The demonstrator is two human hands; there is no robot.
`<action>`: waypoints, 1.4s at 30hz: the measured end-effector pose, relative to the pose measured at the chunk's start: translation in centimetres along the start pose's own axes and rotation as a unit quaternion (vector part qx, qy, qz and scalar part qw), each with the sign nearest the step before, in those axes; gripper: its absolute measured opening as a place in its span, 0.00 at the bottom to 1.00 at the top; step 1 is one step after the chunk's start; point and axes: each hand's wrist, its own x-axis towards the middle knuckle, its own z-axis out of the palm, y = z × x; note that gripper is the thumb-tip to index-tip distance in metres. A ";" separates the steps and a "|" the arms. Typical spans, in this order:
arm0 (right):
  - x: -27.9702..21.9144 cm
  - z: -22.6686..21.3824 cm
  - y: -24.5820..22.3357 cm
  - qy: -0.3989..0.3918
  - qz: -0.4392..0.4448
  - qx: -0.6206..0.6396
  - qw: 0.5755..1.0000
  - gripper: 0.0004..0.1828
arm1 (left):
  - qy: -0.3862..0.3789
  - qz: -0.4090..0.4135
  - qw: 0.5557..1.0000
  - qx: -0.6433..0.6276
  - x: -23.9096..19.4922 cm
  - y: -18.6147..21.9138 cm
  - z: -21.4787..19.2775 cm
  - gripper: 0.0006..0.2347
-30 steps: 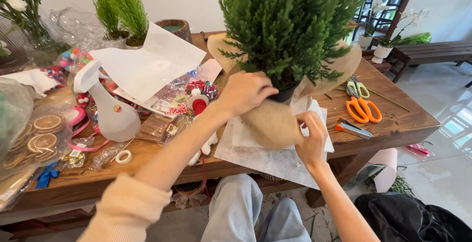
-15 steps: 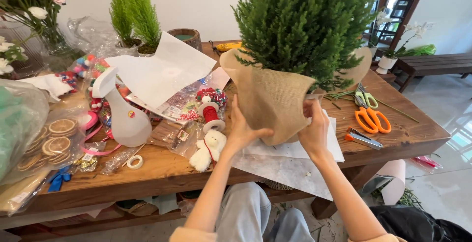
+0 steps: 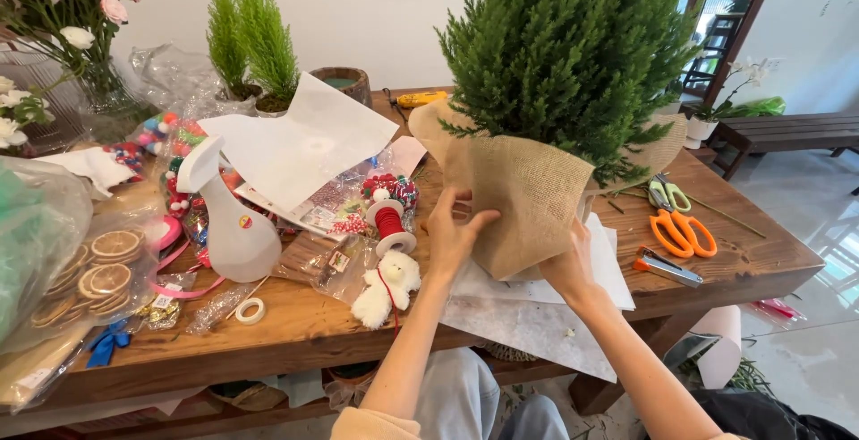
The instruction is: The person wraps a potted evergreen plant with burlap fabric, folding the material around the pot and securing it with a stapler. The person repeatedly adjusts the fabric and staples it in place to create a finished wrap.
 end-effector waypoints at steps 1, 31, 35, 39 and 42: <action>0.8 -1.0 -2.4 -0.001 0.001 0.001 1.000 0.17 | 0.000 -0.002 1.000 0.001 0.4 -0.4 0.0 0.24; 2.1 2.0 -13.1 0.065 0.136 0.083 0.985 0.03 | 0.098 -0.086 0.959 -0.251 1.2 -3.3 1.5 0.08; 2.3 2.3 -13.3 0.078 0.168 0.111 0.976 0.03 | 0.069 -0.102 0.970 -0.212 0.9 -2.9 1.1 0.07; 2.0 3.1 -12.9 0.084 0.168 0.147 0.971 0.08 | 0.077 -0.082 0.979 -0.173 1.1 -5.4 1.4 0.05; 2.0 3.6 -12.7 0.090 0.136 0.140 0.977 0.08 | 0.087 -0.094 0.977 -0.168 1.1 -5.2 1.2 0.06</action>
